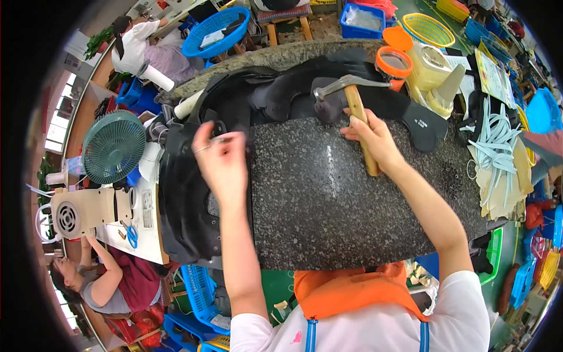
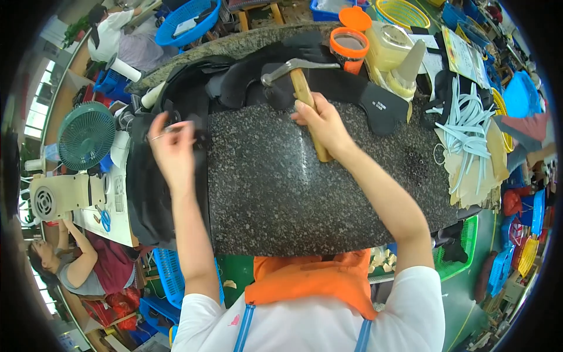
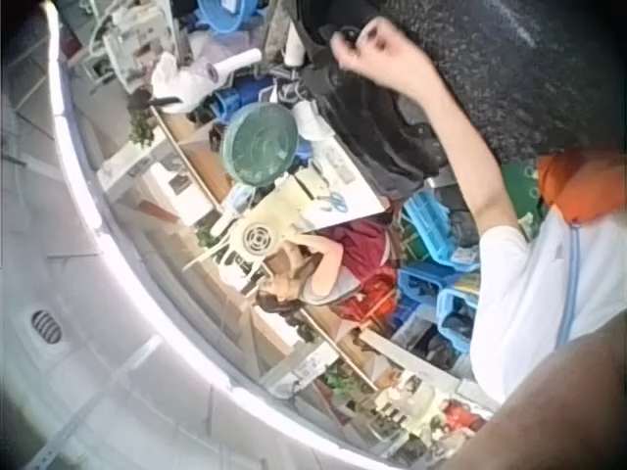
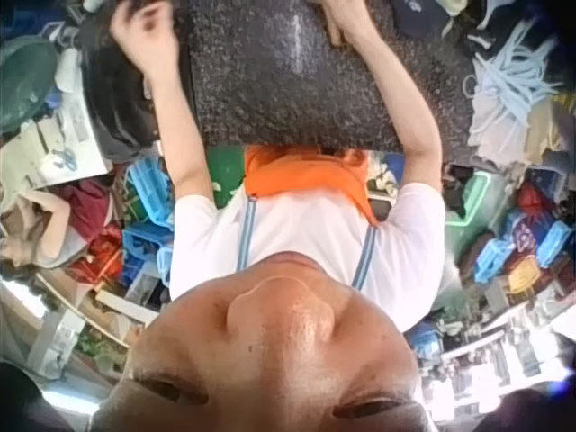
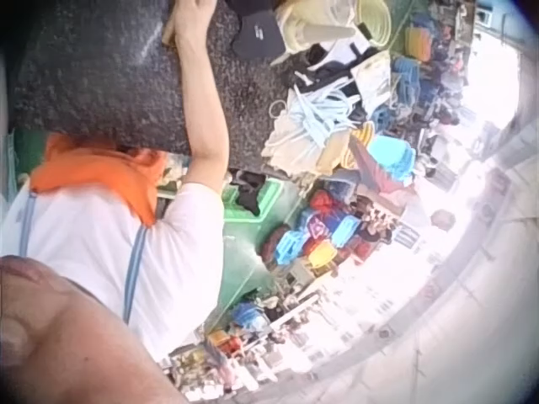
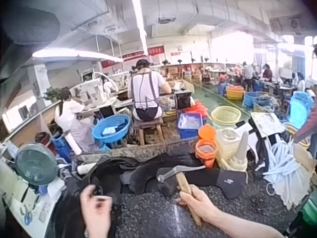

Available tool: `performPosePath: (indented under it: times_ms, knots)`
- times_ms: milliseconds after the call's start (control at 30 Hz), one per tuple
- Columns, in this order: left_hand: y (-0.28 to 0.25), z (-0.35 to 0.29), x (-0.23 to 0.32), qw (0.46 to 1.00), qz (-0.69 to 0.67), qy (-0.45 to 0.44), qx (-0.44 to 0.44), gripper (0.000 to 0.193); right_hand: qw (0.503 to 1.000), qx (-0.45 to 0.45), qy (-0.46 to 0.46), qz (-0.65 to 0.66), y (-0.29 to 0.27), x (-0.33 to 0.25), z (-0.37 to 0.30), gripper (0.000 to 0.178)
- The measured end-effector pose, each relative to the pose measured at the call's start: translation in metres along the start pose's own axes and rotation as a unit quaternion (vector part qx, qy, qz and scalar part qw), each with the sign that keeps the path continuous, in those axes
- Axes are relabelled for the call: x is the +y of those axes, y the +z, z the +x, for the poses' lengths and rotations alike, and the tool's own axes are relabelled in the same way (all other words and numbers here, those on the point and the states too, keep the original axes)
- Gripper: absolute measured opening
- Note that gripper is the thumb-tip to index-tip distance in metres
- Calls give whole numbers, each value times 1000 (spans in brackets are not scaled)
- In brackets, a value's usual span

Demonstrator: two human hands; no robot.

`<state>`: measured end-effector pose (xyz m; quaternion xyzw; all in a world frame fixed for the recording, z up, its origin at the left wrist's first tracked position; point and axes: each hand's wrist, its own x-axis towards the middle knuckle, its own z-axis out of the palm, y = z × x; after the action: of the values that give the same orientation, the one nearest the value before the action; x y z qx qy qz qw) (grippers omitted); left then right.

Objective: The person punches holes into shoe components using a metal punch and a hammer, stacking the pieces on the workbench.

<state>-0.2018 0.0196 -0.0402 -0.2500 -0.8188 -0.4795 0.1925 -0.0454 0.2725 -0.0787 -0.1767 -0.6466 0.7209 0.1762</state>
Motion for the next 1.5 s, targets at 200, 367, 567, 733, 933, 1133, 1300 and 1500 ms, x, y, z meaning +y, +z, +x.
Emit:
performPosePath:
  times_ms: [200, 367, 567, 733, 933, 1133, 1300, 1500]
  knots:
    - [122, -13, 18, 880, -357, -208, -234, 19, 976, 89, 7, -200, 16, -31, -23, 27]
    - [85, -64, 37, 768, -451, -397, -221, 17, 895, -40, -44, -442, -25, -43, -58, 26]
    - [28, -94, 7, 951, -168, -181, -189, 14, 816, -123, -73, -561, -5, -33, -72, 28]
    - [51, -71, 26, 911, -283, -215, -211, 13, 812, -127, -73, -564, -2, -33, -71, 29]
    - [60, -66, 21, 906, -266, -226, -238, 14, 809, -123, -56, -572, -4, -28, -73, 30]
    - [55, -63, 20, 919, -231, -162, -276, 15, 806, -131, -74, -573, -6, -51, -66, 29]
    - [57, -63, 14, 948, -131, -12, -291, 17, 932, 5, -90, -351, 16, -135, -70, 18]
    - [63, -68, 16, 954, -82, 24, -287, 15, 819, -171, -78, -542, 4, -106, -66, 22]
